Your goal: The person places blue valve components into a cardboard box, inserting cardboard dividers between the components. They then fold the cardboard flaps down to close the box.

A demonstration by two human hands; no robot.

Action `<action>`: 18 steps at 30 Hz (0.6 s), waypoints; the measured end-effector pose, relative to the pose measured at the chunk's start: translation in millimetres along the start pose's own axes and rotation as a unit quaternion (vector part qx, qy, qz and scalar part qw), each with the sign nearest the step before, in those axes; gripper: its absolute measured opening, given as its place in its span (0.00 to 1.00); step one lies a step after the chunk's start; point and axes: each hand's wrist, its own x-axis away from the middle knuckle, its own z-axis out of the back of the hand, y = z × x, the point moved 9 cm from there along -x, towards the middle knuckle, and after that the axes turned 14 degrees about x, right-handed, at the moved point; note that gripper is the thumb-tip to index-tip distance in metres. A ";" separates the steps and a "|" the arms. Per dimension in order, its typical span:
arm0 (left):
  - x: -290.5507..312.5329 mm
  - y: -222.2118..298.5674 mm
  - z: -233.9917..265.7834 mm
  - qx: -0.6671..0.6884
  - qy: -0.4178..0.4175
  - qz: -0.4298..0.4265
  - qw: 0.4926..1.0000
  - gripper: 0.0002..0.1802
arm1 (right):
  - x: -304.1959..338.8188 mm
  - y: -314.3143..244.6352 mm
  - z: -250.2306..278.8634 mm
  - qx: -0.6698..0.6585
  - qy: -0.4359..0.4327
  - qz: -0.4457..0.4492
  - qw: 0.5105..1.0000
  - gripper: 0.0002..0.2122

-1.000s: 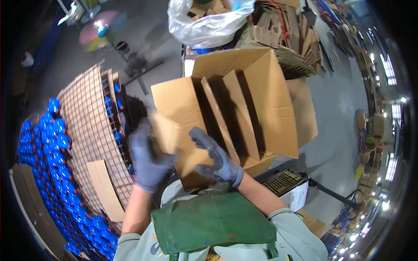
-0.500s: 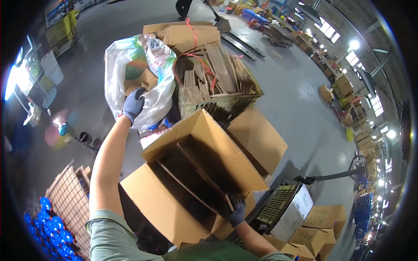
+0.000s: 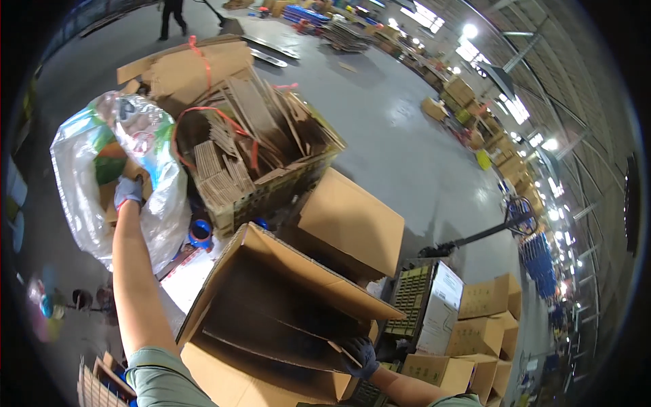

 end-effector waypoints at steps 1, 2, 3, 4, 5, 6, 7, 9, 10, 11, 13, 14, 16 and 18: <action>-50.3 -41.7 -4.5 -0.036 -0.131 0.013 0.991 0.37 | -12.4 -2.9 -4.5 -0.029 0.001 0.025 0.999 0.21; -51.5 -51.1 -18.6 -0.043 -0.104 0.024 0.993 0.36 | -20.1 -8.7 5.9 -0.032 0.011 0.041 0.999 0.19; -45.3 -58.7 -31.6 -0.053 -0.077 0.034 0.995 0.35 | -20.7 -11.2 10.5 -0.028 0.013 0.040 0.999 0.19; -32.3 -43.9 -49.8 -0.074 -0.094 0.015 0.993 0.33 | -19.3 -14.5 15.3 -0.022 0.014 0.034 0.999 0.19; -17.3 -30.6 -66.8 -0.094 -0.110 -0.004 0.989 0.32 | -15.7 -15.4 18.6 -0.016 0.016 0.031 0.999 0.19; 2.7 -10.3 -79.4 -0.118 -0.125 -0.026 0.985 0.30 | -8.5 -13.2 17.6 -0.014 0.004 0.015 1.000 0.18; 19.4 2.8 -73.5 -0.070 -0.093 -0.007 0.993 0.28 | -5.3 -12.0 15.8 -0.013 -0.001 0.004 1.000 0.18; 29.4 30.6 -84.6 -0.012 -0.100 -0.021 0.995 0.25 | 6.4 -7.7 14.8 -0.007 0.006 -0.011 1.000 0.17; 8.3 13.8 -78.3 0.023 -0.111 -0.013 0.993 0.24 | -0.8 -10.6 15.5 -0.003 0.018 0.010 1.000 0.17; -29.5 -16.2 -51.3 0.056 -0.103 -0.003 0.993 0.24 | -15.0 -14.5 15.6 -0.007 0.039 0.047 0.998 0.17; -32.1 -6.0 -41.0 0.090 -0.119 -0.013 0.989 0.24 | -15.4 -15.3 20.7 -0.005 0.058 0.050 0.997 0.17; -28.0 -10.0 -26.6 0.094 -0.108 -0.020 0.990 0.24 | -16.9 -14.6 24.3 -0.005 0.068 0.057 0.996 0.17; -12.7 -11.0 28.4 0.110 -0.005 -0.072 0.991 0.26 | -23.8 -17.2 26.9 0.003 0.050 0.052 0.997 0.17; 50.1 37.5 62.4 0.125 0.065 -0.180 0.973 0.25 | -17.7 -7.7 19.2 -0.014 0.036 0.027 0.999 0.19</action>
